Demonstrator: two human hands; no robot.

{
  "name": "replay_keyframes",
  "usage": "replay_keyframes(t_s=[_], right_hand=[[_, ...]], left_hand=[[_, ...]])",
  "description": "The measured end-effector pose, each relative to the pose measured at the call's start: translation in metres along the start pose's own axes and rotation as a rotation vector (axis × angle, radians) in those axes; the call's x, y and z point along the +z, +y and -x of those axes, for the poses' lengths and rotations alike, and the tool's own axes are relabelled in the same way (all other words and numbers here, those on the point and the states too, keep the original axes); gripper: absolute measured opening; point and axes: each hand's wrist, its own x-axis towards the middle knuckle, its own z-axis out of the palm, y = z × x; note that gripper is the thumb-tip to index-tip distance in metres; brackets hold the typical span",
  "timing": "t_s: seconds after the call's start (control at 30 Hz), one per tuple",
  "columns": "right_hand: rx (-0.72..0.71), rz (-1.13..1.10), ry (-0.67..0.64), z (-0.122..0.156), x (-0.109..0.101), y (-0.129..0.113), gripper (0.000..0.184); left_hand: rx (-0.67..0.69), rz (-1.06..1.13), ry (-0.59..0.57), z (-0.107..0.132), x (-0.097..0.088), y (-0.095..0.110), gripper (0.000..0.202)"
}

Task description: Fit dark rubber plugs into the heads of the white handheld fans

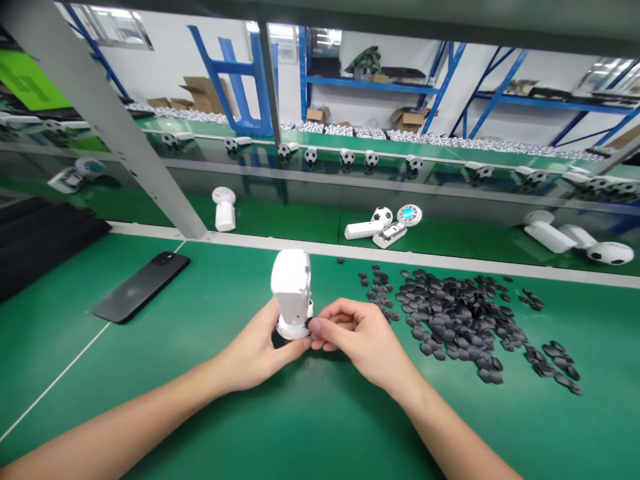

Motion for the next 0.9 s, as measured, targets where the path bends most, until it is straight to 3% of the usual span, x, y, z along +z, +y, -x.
replay_keyframes(t_s=[0.17,0.33,0.6,0.77,0.9], right_hand=[[-0.012,-0.005,0.025,-0.002,0.008,0.008,0.027],[-0.088,0.146,0.078,-0.006,0.010,0.019,0.029],[-0.108,0.329,0.015,-0.010,0.002,0.028,0.027],[-0.140,0.410,0.018,-0.013,0.000,0.033,0.031],[-0.210,0.476,-0.003,-0.010,0.005,0.030,0.034]], left_hand=[[0.013,-0.007,-0.022,0.000,0.002,0.004,0.037],[0.024,-0.033,-0.035,0.000,0.003,0.002,0.037],[0.060,-0.077,-0.095,-0.001,-0.001,0.004,0.036],[0.084,-0.125,-0.028,0.000,0.003,0.006,0.039],[0.087,-0.084,-0.044,-0.001,0.003,0.006,0.041]])
